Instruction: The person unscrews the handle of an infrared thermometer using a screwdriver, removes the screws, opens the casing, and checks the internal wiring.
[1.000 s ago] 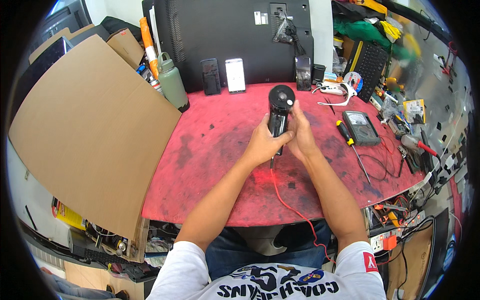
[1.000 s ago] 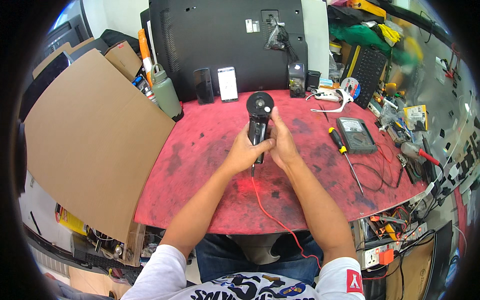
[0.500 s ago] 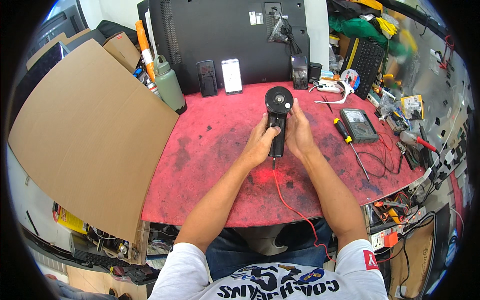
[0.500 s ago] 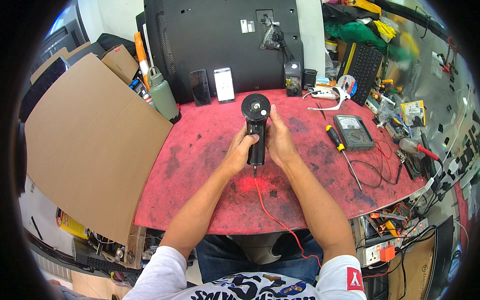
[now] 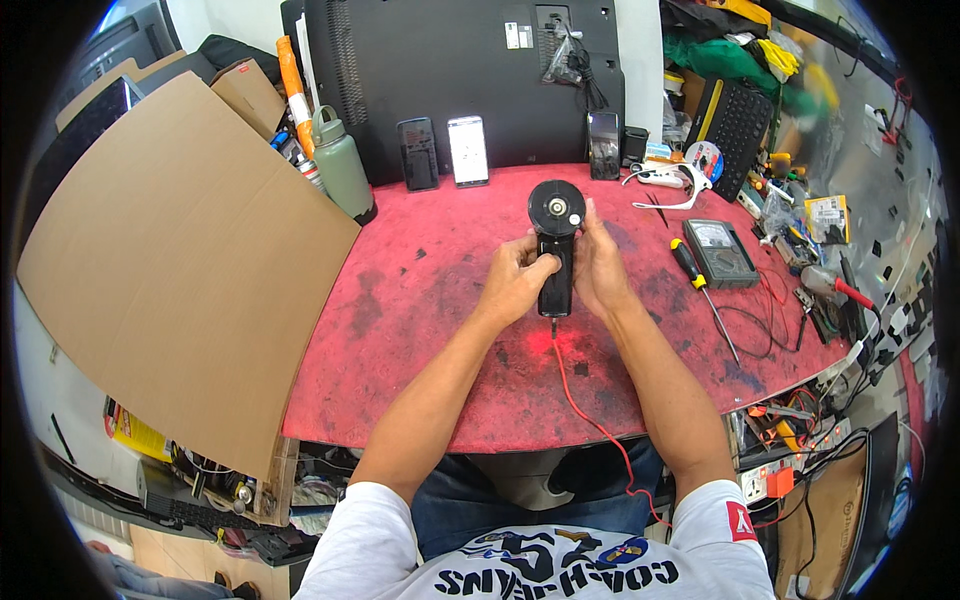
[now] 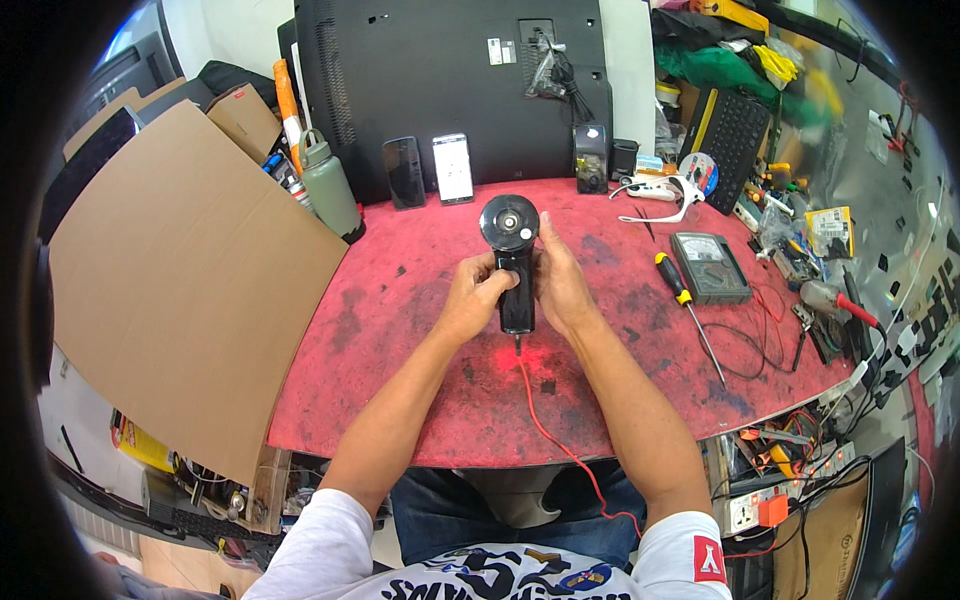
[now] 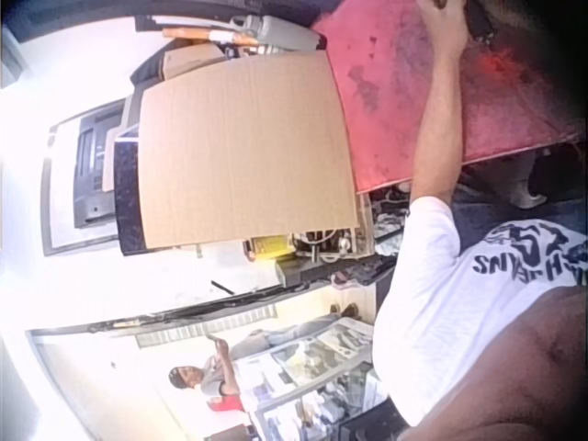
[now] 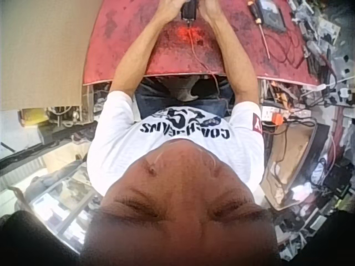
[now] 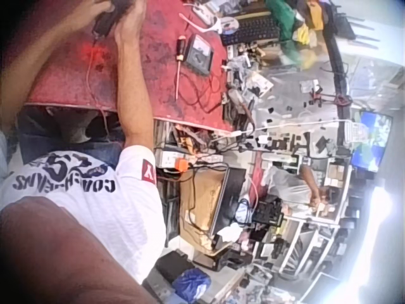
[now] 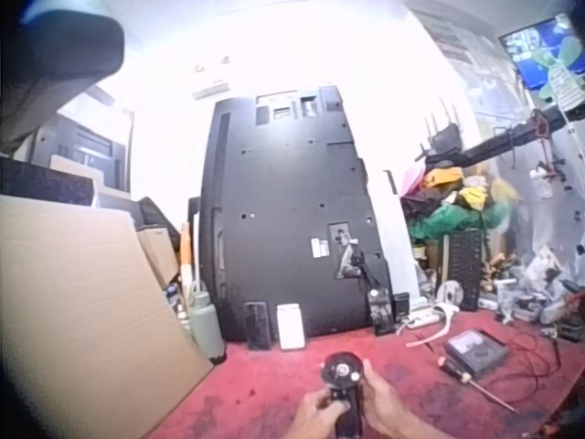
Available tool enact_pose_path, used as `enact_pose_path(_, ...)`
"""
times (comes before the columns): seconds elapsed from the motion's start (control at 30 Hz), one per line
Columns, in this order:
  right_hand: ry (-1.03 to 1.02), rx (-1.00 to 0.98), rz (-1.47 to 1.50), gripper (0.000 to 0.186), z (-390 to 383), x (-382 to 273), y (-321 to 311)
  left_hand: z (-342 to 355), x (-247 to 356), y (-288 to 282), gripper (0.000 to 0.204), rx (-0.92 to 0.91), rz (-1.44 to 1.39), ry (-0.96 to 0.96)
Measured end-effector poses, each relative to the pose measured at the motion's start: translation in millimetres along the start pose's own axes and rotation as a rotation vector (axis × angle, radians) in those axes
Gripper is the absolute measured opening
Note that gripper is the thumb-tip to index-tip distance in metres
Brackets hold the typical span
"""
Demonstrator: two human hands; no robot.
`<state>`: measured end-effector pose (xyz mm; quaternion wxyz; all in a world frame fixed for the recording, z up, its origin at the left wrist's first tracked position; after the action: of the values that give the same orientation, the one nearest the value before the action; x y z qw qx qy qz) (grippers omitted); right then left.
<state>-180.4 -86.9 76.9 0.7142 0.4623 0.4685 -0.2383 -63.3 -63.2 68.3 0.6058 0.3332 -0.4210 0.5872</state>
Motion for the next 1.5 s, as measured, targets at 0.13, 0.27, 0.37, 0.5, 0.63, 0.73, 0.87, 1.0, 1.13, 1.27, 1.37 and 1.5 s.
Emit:
enact_pose_path(0.13, -0.009, 0.024, -0.004, 0.065, 2.9, 2.0, -7.0, -0.2, 3.9, 1.6, 0.031, -0.017, -0.025, -0.016)
enact_pose_path(0.27, -0.016, 0.02, -0.004, 0.064, 2.2, 1.3, -5.3, -0.4, 7.6, 1.4, 0.031, -0.046, -0.051, -0.019)
enact_pose_path(0.37, -0.019, 0.034, -0.012, 0.063, 1.6, 0.8, -4.1, -0.3, 5.6, -0.2, 0.027, -0.045, -0.036, 0.01)
enact_pose_path(0.5, -0.01, 0.042, -0.019, 0.063, -0.6, -1.3, -2.8, 0.3, 3.6, 0.0, 0.028, -0.041, -0.051, 0.0)
enact_pose_path(0.63, 0.011, 0.05, -0.008, 0.063, -1.5, -1.1, -2.8, -0.5, 6.9, 1.4, 0.032, -0.051, -0.063, -0.054)
enact_pose_path(0.73, 0.015, 0.053, 0.004, 0.063, -1.2, -0.1, -2.1, 0.5, 1.2, 0.8, 0.032, -0.035, -0.074, -0.044)
enact_pose_path(0.87, 0.058, -0.005, -0.07, 0.063, -0.1, 1.7, -3.9, 3.6, -12.1, -3.2, 0.037, -0.029, -0.176, -0.131)
enact_pose_path(1.0, 0.068, -0.002, -0.056, 0.069, 5.9, 10.7, -10.4, 5.4, -10.7, -1.3, 0.043, 0.094, -0.755, -0.229)
enact_pose_path(1.13, 0.046, 0.023, 0.011, 0.076, 3.8, 6.1, -4.0, 4.6, -7.8, -13.7, 0.048, 0.183, -1.073, -0.305)
enact_pose_path(1.27, 0.039, 0.013, -0.007, 0.074, 0.8, 1.6, -2.3, 2.0, -11.4, -14.5, 0.051, 0.222, -1.236, -0.394)
enact_pose_path(1.37, 0.042, 0.037, -0.022, 0.069, 2.3, 4.0, -6.9, 2.7, -17.0, -16.3, 0.052, 0.196, -1.263, -0.38)
enact_pose_path(1.5, 0.049, 0.122, -0.065, 0.06, 1.8, 7.6, -7.7, 4.2, -14.0, -15.7, 0.052, -0.155, -1.443, -0.223)
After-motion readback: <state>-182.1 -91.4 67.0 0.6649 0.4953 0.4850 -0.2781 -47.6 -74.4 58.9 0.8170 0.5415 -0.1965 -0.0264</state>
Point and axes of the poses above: each hand's wrist, its own z-axis towards the middle knuckle, its own y-axis out of the palm, x = y × z, the point moved 4 cm from there along z, towards the middle knuckle, and after that the axes turned 6 degrees about y, right-handed, at the moved point
